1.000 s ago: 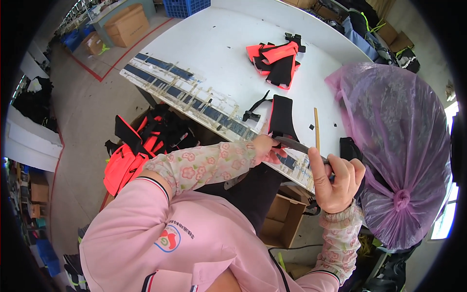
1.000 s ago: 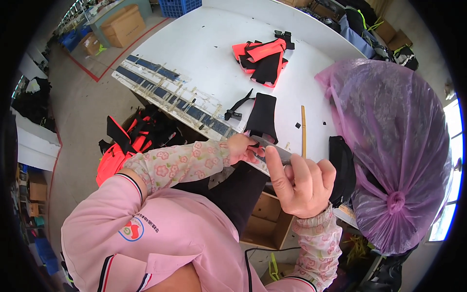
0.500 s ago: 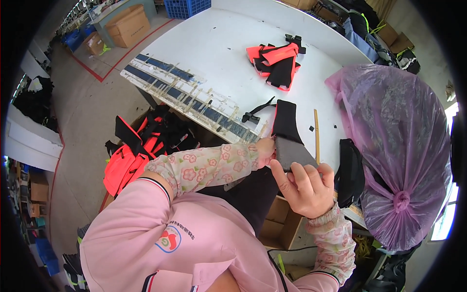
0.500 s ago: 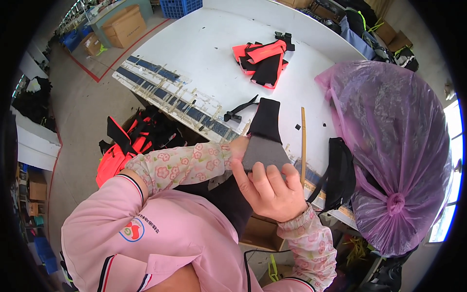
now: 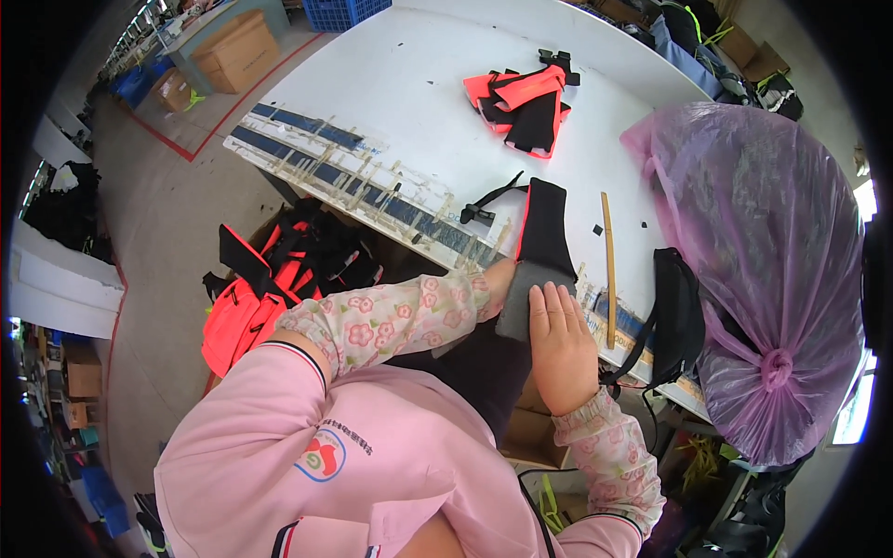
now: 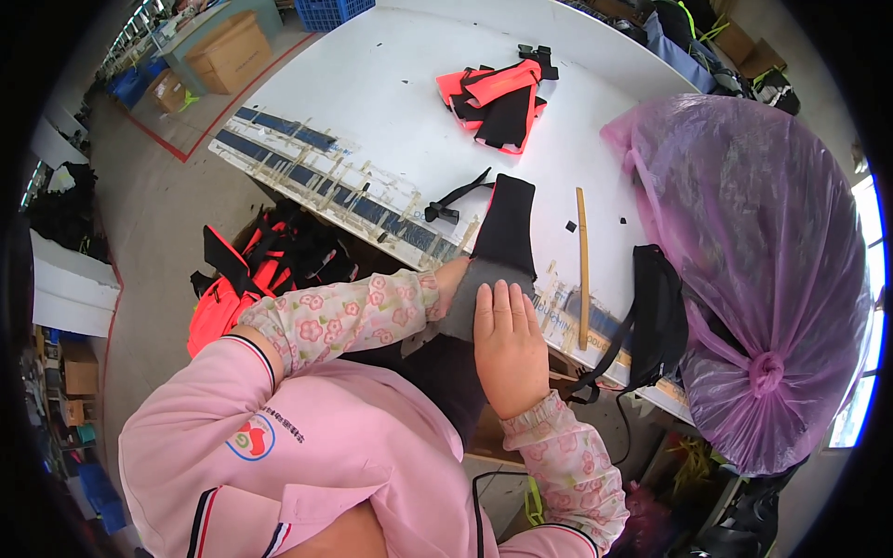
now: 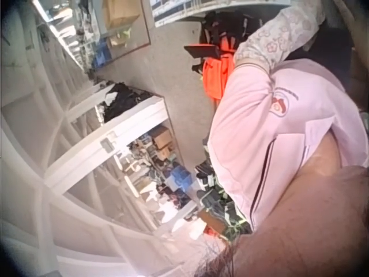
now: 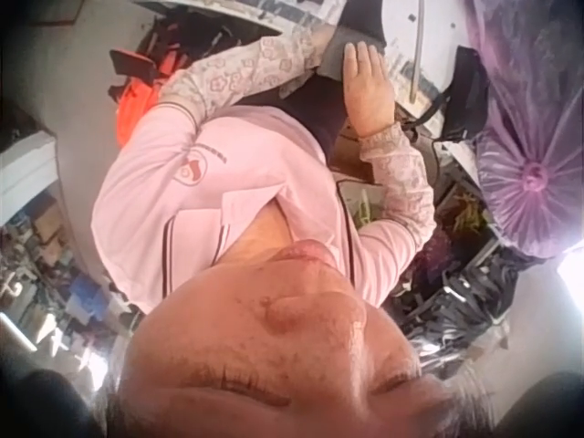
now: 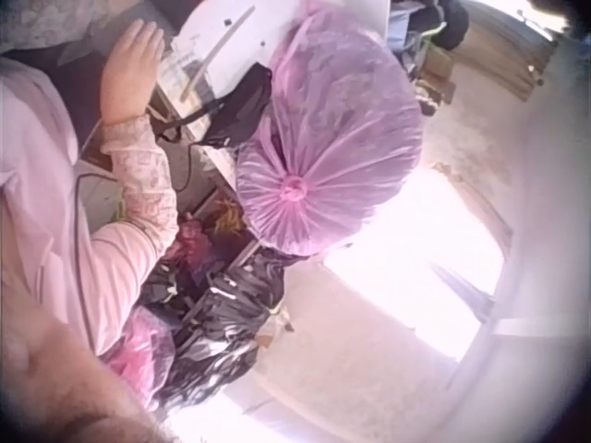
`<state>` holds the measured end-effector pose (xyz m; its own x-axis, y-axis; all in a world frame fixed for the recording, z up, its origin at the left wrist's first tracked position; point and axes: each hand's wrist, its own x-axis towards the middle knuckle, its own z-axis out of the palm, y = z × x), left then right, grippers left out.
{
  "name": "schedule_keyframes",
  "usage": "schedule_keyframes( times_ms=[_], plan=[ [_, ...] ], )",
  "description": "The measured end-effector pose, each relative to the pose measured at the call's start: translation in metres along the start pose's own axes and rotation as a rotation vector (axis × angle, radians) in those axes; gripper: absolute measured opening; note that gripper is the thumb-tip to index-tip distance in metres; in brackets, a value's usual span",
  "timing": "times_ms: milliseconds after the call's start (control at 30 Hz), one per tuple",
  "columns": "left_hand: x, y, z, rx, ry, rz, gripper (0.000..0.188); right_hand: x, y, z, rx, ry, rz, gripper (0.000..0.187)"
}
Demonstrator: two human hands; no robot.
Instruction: The recorder uses a wooden stick to turn fabric components inside out as part of assembling life jackets or safety vests.
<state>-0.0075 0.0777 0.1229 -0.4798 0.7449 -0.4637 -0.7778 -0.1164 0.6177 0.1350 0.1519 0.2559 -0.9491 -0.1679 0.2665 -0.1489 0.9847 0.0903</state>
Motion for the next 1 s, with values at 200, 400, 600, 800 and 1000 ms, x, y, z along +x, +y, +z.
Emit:
schedule_keyframes(
  times_ms=[200,400,600,800,1000],
  plan=[
    [-0.023,0.004,0.014,0.333,-0.136,0.025,0.023,0.007,0.033,0.03,0.175,0.035,0.07,0.043],
    [-0.039,-0.001,0.015,0.253,-0.19,-0.011,0.022,0.012,0.024,0.041,0.126,0.105,0.111,0.043],
    [-0.037,-0.017,0.002,0.014,-0.072,0.057,0.019,-0.004,-0.017,0.051,0.172,-0.001,0.25,0.039],
    [-0.029,-0.039,-0.011,0.036,0.056,0.02,0.028,-0.012,-0.022,0.1,0.292,0.064,0.301,0.04],
    [-0.02,-0.068,-0.033,0.219,0.107,-0.12,0.022,-0.016,-0.016,0.137,0.374,-0.144,0.311,0.026]
  ],
)
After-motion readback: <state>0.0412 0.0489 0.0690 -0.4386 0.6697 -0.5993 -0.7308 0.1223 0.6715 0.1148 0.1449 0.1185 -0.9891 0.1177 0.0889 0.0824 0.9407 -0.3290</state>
